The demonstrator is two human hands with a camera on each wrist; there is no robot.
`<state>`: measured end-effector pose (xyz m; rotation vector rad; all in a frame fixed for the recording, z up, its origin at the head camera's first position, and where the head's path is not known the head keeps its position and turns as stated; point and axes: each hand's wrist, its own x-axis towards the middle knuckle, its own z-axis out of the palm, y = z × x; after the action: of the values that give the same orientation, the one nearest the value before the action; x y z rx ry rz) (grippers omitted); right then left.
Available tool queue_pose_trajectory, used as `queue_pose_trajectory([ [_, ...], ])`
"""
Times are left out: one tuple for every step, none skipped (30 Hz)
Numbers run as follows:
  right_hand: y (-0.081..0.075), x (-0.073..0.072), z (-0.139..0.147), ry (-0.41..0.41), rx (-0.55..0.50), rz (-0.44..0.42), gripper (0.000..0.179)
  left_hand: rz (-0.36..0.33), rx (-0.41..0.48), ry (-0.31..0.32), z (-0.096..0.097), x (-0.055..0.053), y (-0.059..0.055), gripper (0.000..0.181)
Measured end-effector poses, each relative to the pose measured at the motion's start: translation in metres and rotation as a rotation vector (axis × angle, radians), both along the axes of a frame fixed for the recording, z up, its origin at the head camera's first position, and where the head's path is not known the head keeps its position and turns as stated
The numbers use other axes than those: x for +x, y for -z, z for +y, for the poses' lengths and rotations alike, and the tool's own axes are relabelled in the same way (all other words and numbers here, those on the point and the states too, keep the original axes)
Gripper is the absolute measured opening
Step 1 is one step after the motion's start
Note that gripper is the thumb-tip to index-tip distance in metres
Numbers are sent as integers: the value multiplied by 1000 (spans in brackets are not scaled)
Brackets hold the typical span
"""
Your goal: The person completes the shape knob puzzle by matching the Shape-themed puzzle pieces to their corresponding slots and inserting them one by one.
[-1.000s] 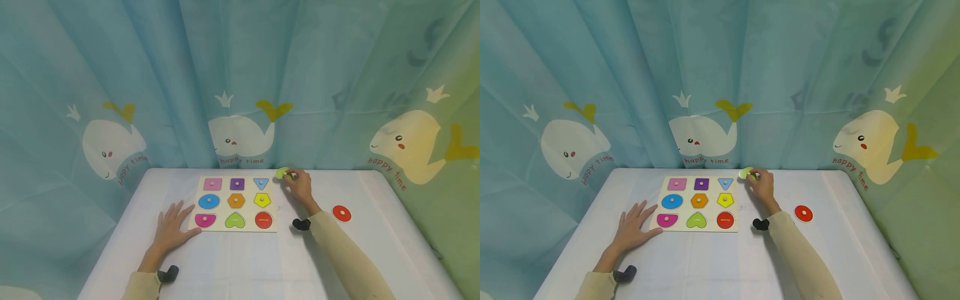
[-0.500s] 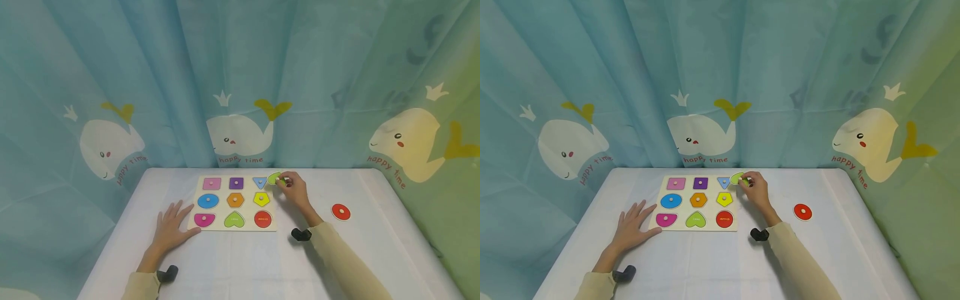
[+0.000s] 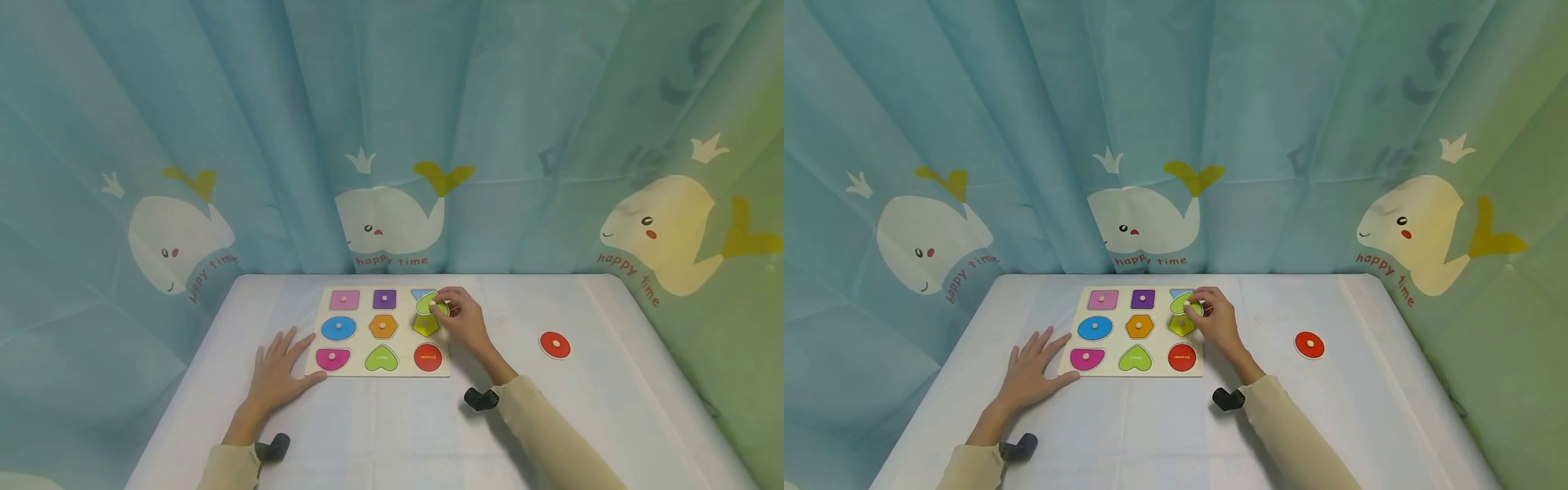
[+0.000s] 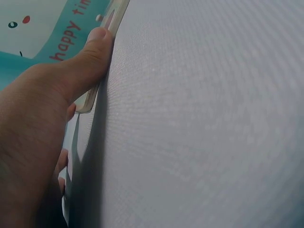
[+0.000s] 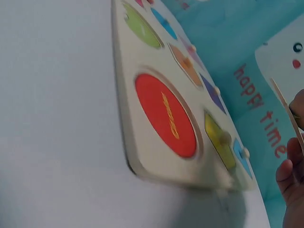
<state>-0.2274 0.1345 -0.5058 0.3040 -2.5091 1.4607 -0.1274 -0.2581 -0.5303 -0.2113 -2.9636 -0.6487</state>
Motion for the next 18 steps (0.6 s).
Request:
queue_pose_trajectory([
  [0,2,-2,-7,-4,-3,10,-1,0,0,0,0,0,84],
  [0,4,-5,-12,-7,-8,10,-3,-2,-1,0,0,0,84],
  [0,6,-7,-17,-6,-10,10,-4,-1,0,0,0,-1,84],
  [0,8,-10,-22,-5,-12,9,-5,0,-1,0,1,-1,85],
  [1,9,-12,-29,-3,-8,9,-6,1,-1,0,1,-1,85],
  [1,11,-15,-35,-3,-8,9,-5,3,-1,0,1,0,85],
  [1,13,-17,-40,-1,-9,8,-5,2,-2,0,1,0,85],
  [1,15,-20,-47,0,-4,8,-2,1,-1,0,1,1,85],
  [2,17,-23,-54,-1,-1,7,-1,3,1,-1,1,1,85],
  [3,19,-26,-62,0,1,7,1,4,1,-1,1,2,85],
  [3,21,-29,-71,2,6,7,2,2,2,-1,1,2,85],
  [4,23,-32,-79,3,4,7,1,0,2,-1,1,2,85],
  [4,25,-36,-91,5,9,7,1,0,4,-2,0,3,85],
  [5,27,-39,-105,4,20,7,-2,1,3,-2,0,3,85],
  [6,29,-43,-120,5,28,7,-8,7,3,-2,0,2,86],
  [7,31,-46,-137,9,43,7,-13,7,2,-2,0,2,86],
  [8,33,-49,-155,15,62,7,-19,8,3,-2,0,2,86],
  [9,35,-53,-171,20,76,7,-24,12,3,-2,-1,2,86],
])
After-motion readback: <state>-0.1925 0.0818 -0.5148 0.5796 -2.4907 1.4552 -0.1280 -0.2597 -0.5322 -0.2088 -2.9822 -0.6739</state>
